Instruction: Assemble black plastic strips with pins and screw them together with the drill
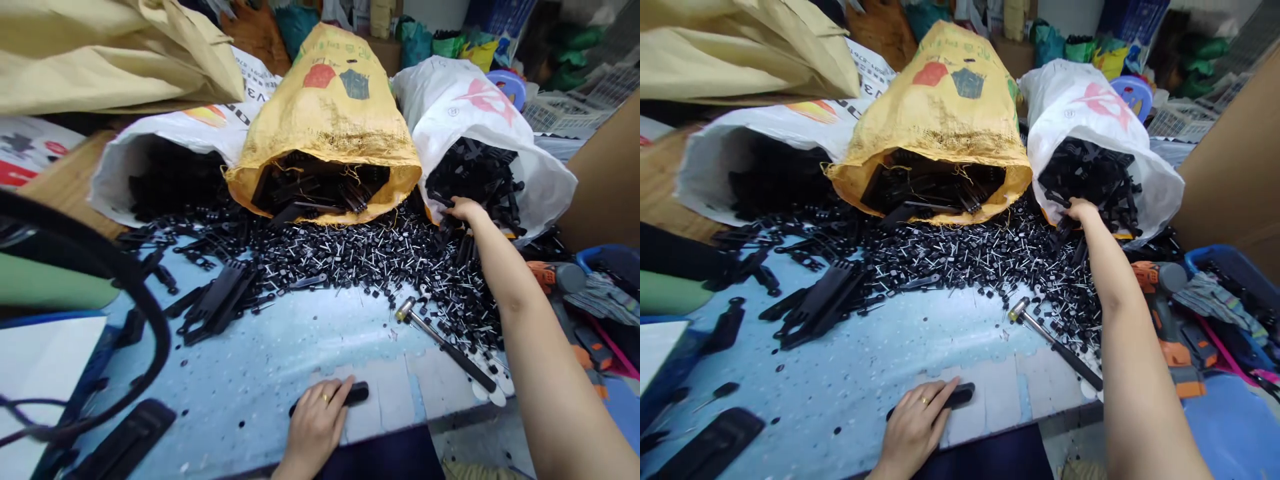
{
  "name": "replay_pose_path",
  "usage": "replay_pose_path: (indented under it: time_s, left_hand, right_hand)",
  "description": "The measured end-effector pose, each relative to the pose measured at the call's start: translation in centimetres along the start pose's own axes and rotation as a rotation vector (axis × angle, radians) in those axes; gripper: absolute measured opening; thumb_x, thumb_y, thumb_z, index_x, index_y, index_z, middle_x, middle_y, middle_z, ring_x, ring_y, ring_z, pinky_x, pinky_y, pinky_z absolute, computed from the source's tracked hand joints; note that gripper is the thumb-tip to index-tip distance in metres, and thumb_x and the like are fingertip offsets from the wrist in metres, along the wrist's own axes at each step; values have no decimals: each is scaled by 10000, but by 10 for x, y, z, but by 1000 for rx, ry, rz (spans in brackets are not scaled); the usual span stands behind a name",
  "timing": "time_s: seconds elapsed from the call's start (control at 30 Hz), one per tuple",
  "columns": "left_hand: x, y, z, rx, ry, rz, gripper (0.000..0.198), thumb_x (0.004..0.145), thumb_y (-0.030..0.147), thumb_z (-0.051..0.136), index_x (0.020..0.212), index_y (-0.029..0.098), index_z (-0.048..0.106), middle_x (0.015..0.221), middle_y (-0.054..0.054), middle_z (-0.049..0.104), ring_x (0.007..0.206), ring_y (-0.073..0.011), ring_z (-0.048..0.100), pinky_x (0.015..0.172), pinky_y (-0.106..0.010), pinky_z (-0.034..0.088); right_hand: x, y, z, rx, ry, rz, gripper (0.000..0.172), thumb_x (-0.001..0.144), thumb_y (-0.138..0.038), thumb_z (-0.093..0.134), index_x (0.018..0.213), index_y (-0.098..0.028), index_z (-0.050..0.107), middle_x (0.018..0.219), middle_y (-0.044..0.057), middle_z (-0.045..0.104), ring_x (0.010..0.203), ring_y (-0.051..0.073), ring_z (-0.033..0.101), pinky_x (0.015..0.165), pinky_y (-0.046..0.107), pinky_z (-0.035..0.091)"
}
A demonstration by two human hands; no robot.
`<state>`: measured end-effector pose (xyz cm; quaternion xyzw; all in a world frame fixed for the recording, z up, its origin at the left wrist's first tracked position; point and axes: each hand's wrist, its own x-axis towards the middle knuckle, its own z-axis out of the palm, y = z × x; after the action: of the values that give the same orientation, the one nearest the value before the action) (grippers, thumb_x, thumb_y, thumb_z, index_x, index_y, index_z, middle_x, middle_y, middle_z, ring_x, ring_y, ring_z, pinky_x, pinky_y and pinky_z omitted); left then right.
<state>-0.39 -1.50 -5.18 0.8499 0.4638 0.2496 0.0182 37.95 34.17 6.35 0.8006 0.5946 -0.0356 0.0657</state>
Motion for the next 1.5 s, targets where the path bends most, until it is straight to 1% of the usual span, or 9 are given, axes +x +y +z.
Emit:
replay_pose_path:
  time_s: [0.2,0.4,0.53,0.63,0.73,0.9,1.13,1.3,1.5]
  left_hand:
    - [4,-4,1,-29,21,64,282,896,245,415,1097,171,598,794,-68,629,731,-175,582,657,-282,453]
    - [8,5,-7,-422,77,-218,373,870,415,467,1125,173,590,974,-123,631,975,-262,571,845,-433,456]
    - [28,30,-18,-1188,-25,-604,542,835,559,447,1208,174,522,990,-106,635,858,-214,629,782,-386,504]
    - [39,42,-27,-1534,-104,-715,550,800,579,493,1132,147,562,882,-78,635,622,-144,618,584,-285,517]
    - [33,40,-35,-1343,16,-601,408,778,511,568,972,158,630,777,-34,600,524,-98,554,473,-224,470]
    - [9,34,-38,-696,248,-158,254,854,385,514,984,212,647,914,-70,602,882,-175,587,769,-301,505]
    - [21,3,-27,-384,-239,-55,488,929,384,315,1357,148,324,1238,-147,506,1142,-234,465,963,-415,380]
    - [39,2,-29,-212,-568,-32,474,904,468,341,1243,156,450,1174,-134,537,1109,-265,475,916,-431,377]
    - [33,7,-23,-163,-447,-20,618,688,633,584,1081,162,506,1045,-121,577,982,-279,537,839,-391,404]
  right_hand:
    - [-111,-24,-20,-116,-14,194,366,834,-149,413,1178,-143,536,1190,189,550,1136,296,482,895,533,365]
    - [-228,-23,-9,334,124,-107,344,869,-353,411,1113,-135,518,1006,140,617,914,231,573,795,393,453]
    - [-322,-61,50,1032,-175,-457,473,851,-542,356,1106,-190,541,1053,87,607,877,166,591,704,308,508]
    - [-371,-82,89,1226,-206,-646,485,794,-586,455,1083,-217,578,1181,79,560,1057,169,539,912,335,454]
    - [-387,-76,100,1304,-474,-636,550,779,-620,454,1135,-213,552,1175,95,564,1048,170,555,919,338,446]
    - [-382,-51,83,1138,-1205,-583,714,813,-694,200,1195,-147,457,885,95,636,603,126,596,591,278,477]
    - [-377,-49,73,217,-411,-855,357,878,-437,415,1067,-166,550,991,90,619,884,175,582,739,257,403]
    - [-376,-61,85,-149,-336,-896,356,888,-459,379,1021,-187,565,957,82,616,873,171,591,625,222,339]
    - [-386,-72,87,-178,-210,-865,395,915,-466,277,1047,-205,543,954,77,608,845,161,578,598,240,283]
